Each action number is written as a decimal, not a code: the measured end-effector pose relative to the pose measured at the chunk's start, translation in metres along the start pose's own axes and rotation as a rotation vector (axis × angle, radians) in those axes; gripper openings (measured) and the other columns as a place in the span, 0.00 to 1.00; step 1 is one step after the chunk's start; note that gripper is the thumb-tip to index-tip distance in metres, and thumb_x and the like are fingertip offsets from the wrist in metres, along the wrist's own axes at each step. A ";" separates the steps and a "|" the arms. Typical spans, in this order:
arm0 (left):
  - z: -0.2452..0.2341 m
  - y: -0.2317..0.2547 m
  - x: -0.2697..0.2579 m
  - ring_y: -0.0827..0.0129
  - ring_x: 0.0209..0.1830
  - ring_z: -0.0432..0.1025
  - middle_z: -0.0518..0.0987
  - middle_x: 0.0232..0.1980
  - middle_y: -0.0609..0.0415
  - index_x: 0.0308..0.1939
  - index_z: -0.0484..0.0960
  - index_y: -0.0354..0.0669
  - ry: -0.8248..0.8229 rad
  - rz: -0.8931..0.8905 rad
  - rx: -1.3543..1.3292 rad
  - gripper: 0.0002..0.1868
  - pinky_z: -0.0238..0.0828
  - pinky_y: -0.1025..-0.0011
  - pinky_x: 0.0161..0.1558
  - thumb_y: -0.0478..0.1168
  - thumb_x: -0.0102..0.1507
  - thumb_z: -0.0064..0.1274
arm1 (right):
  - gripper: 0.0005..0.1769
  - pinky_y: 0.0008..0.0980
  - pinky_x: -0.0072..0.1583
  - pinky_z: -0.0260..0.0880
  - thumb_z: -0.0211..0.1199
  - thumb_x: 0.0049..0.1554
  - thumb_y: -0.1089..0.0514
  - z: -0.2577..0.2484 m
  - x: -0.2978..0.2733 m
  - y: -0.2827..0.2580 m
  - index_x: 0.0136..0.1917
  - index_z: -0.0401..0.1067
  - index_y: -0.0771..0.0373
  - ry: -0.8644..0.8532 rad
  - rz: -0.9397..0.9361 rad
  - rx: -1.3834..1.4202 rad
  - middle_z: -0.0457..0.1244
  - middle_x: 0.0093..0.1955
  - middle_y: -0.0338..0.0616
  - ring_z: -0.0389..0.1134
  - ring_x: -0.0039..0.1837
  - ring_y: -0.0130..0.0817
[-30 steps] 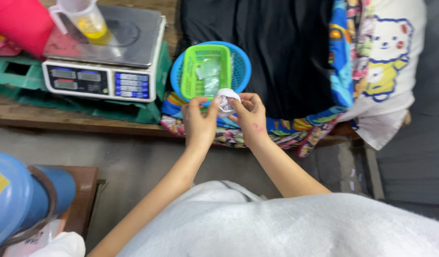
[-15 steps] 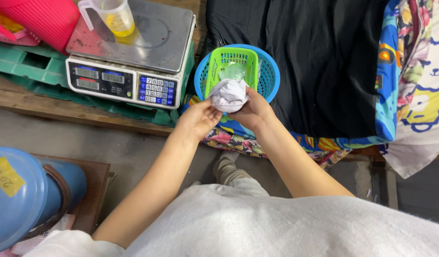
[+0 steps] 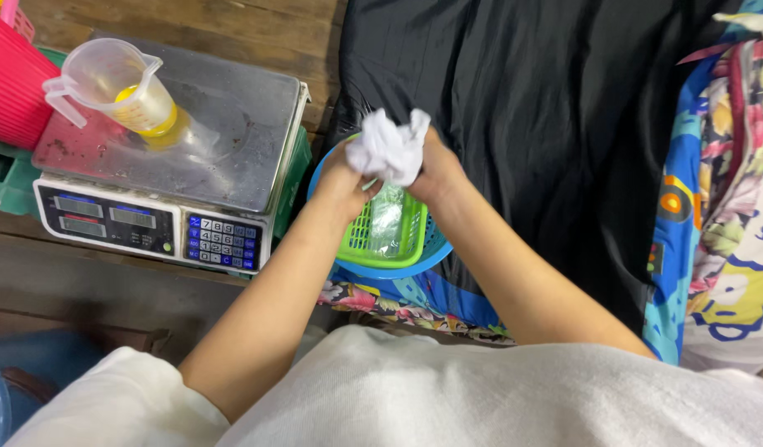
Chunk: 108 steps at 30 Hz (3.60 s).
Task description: The person pours a yellow liquid from a measuring cup into a small plastic bag placed on a digital scale. They then retrieve a red pitcher, pour a red liquid from a large black jug into it, and return to the table. The person wipes the table with a white cloth and pours more yellow liquid into another plastic bag.
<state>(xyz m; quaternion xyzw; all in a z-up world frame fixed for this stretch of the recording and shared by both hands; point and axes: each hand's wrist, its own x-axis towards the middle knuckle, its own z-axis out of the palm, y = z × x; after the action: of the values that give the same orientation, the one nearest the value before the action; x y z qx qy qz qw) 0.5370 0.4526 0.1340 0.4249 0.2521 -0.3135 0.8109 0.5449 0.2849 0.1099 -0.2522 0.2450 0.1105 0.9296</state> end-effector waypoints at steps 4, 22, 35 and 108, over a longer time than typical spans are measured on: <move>0.038 0.025 -0.012 0.61 0.64 0.69 0.75 0.64 0.56 0.64 0.73 0.59 -0.023 0.182 0.212 0.25 0.68 0.47 0.59 0.54 0.63 0.48 | 0.19 0.44 0.62 0.74 0.55 0.66 0.48 0.009 0.021 -0.030 0.57 0.71 0.67 0.233 -0.216 -0.080 0.69 0.55 0.49 0.72 0.57 0.43; 0.021 0.009 0.138 0.56 0.66 0.64 0.57 0.70 0.42 0.73 0.65 0.54 0.194 0.444 0.782 0.35 0.67 0.65 0.62 0.41 0.63 0.62 | 0.17 0.40 0.61 0.72 0.54 0.63 0.61 -0.030 0.085 -0.003 0.64 0.70 0.63 0.136 -0.082 -0.323 0.69 0.59 0.43 0.70 0.60 0.35; -0.028 0.052 0.295 0.67 0.48 0.76 0.82 0.48 0.51 0.47 0.83 0.42 0.198 0.574 0.649 0.17 0.75 0.71 0.52 0.24 0.57 0.54 | 0.20 0.46 0.63 0.70 0.57 0.63 0.65 -0.128 0.195 -0.086 0.66 0.78 0.61 0.448 0.017 -1.164 0.69 0.55 0.53 0.70 0.62 0.53; -0.087 -0.007 0.445 0.53 0.59 0.70 0.73 0.56 0.56 0.40 0.88 0.63 0.818 0.201 1.333 0.12 0.68 0.56 0.58 0.36 0.56 0.63 | 0.15 0.20 0.49 0.67 0.61 0.51 0.77 -0.271 0.165 -0.119 0.47 0.81 0.65 0.899 -0.082 -1.119 0.71 0.45 0.40 0.67 0.45 0.23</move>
<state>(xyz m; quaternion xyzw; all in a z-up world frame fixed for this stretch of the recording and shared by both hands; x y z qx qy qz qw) 0.8207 0.3923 -0.2147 0.9239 0.2497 -0.1426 0.2525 0.6173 0.0564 -0.1292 -0.7210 0.5011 0.0697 0.4735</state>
